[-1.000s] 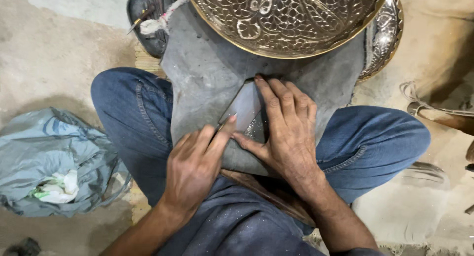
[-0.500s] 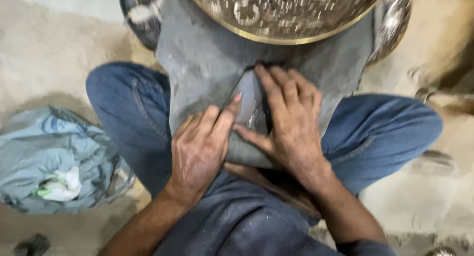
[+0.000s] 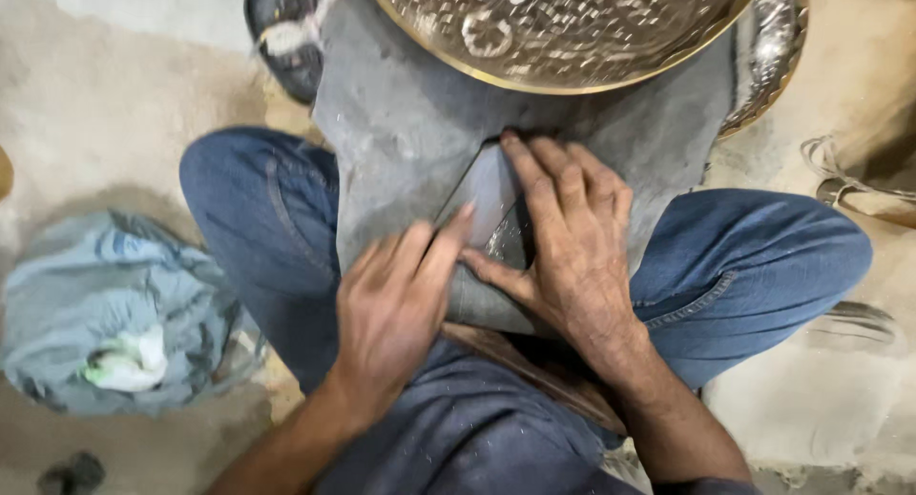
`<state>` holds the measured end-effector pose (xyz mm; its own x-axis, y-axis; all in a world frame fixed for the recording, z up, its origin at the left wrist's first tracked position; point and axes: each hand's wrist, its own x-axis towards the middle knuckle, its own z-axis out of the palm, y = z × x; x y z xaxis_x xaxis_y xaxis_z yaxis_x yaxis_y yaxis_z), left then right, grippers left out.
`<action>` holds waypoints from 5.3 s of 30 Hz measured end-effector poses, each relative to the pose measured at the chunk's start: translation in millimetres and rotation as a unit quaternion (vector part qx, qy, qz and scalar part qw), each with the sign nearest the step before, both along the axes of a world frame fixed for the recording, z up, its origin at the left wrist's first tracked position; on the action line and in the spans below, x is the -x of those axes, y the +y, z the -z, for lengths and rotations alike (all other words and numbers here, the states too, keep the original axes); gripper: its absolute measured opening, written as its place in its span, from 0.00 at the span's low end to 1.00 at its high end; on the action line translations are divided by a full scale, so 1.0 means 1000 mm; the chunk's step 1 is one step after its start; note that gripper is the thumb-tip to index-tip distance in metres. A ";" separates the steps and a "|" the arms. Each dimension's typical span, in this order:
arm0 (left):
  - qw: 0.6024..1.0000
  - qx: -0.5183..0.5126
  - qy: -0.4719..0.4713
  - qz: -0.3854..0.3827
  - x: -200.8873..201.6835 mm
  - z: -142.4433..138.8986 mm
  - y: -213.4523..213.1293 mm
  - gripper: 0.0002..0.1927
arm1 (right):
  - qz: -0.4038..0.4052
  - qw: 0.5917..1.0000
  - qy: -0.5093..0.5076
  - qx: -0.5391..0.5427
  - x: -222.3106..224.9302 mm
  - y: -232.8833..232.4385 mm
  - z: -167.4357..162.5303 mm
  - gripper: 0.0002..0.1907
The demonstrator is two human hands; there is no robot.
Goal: The person hammers a metal chisel against a decorative brass plate to emboss patterns, then sharpens the chisel on a whetstone, and resumes hammering the plate. The person holds the plate on their lap and uses a wooden mallet and metal chisel.
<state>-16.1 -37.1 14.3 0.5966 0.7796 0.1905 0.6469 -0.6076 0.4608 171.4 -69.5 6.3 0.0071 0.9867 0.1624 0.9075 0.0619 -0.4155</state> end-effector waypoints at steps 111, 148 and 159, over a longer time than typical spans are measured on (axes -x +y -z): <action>0.998 -0.049 -0.008 -0.038 -0.012 -0.008 0.000 0.19 | 0.003 0.999 0.038 -0.007 0.001 -0.007 -0.008 0.55; 0.999 -0.026 -0.026 -0.033 -0.015 -0.014 0.002 0.17 | 0.021 0.997 0.058 -0.037 -0.001 -0.009 -0.011 0.52; 0.999 -0.046 0.005 -0.019 -0.017 -0.010 0.002 0.19 | 0.006 0.999 0.047 -0.022 0.000 -0.009 -0.009 0.52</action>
